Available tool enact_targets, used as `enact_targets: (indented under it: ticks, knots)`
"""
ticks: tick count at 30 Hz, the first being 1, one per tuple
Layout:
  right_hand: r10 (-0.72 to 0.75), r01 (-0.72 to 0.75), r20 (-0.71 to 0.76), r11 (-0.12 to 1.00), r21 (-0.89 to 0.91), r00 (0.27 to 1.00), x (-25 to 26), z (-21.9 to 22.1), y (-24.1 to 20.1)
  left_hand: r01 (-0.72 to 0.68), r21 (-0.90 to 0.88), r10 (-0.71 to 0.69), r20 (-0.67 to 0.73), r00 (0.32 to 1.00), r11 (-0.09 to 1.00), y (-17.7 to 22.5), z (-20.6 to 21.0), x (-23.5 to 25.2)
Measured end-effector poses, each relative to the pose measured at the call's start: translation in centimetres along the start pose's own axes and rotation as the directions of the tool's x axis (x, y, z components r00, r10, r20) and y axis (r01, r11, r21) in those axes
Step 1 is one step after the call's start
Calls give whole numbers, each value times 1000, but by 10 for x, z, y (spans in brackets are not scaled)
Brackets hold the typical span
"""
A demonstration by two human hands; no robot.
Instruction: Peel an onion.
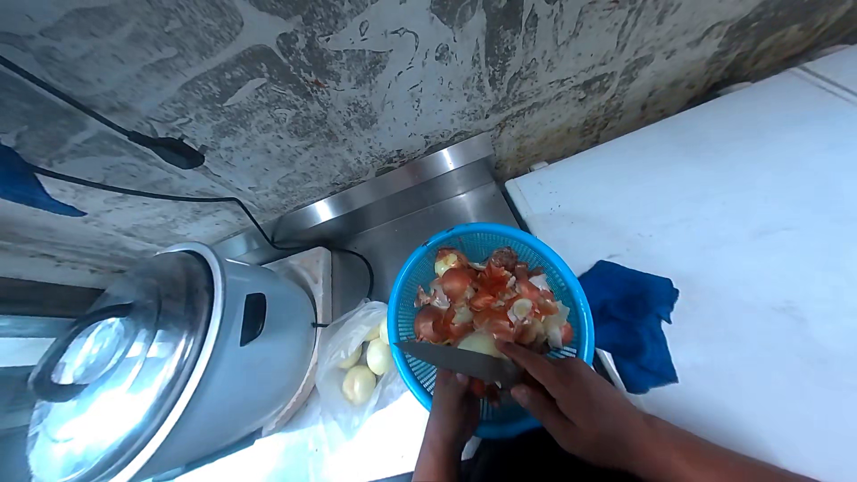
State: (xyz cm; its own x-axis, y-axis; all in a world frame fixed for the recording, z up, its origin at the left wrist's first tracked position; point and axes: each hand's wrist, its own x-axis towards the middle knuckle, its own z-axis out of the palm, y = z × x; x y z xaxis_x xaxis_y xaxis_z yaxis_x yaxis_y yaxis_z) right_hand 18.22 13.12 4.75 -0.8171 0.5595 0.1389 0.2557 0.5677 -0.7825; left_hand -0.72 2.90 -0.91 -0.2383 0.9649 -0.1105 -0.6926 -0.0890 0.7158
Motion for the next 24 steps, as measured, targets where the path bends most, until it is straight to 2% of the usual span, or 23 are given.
enact_targets:
  ticks: [4, 7, 10, 14, 17, 24]
  knots:
    - [-1, 1, -58, 1000, 1, 998, 2, 5, 1, -6, 22, 5, 44, 999, 1000, 2, 0, 3]
    - [151, -137, -76, 977, 165, 986, 10, 1, 6, -58, 103, 46, 115, 992, 993, 4, 2, 3]
    - [279, -247, -67, 922, 299, 958, 15, -7, 17, -87, 99, 70, 163, 984, 991, 5, 4, 3]
    - [200, -187, -11, 929, 319, 980, 7, -10, 10, -16, -7, 16, 38, 999, 1000, 3, -2, 2]
    - [116, -121, 36, 961, 247, 993, 3, -7, -1, 11, -54, -12, -17, 1000, 998, 3, -1, 2]
    - [55, -54, -5, 995, 84, 998, 1, 0, -1, -2, -62, 4, 26, 1000, 998, 4, 3, 1]
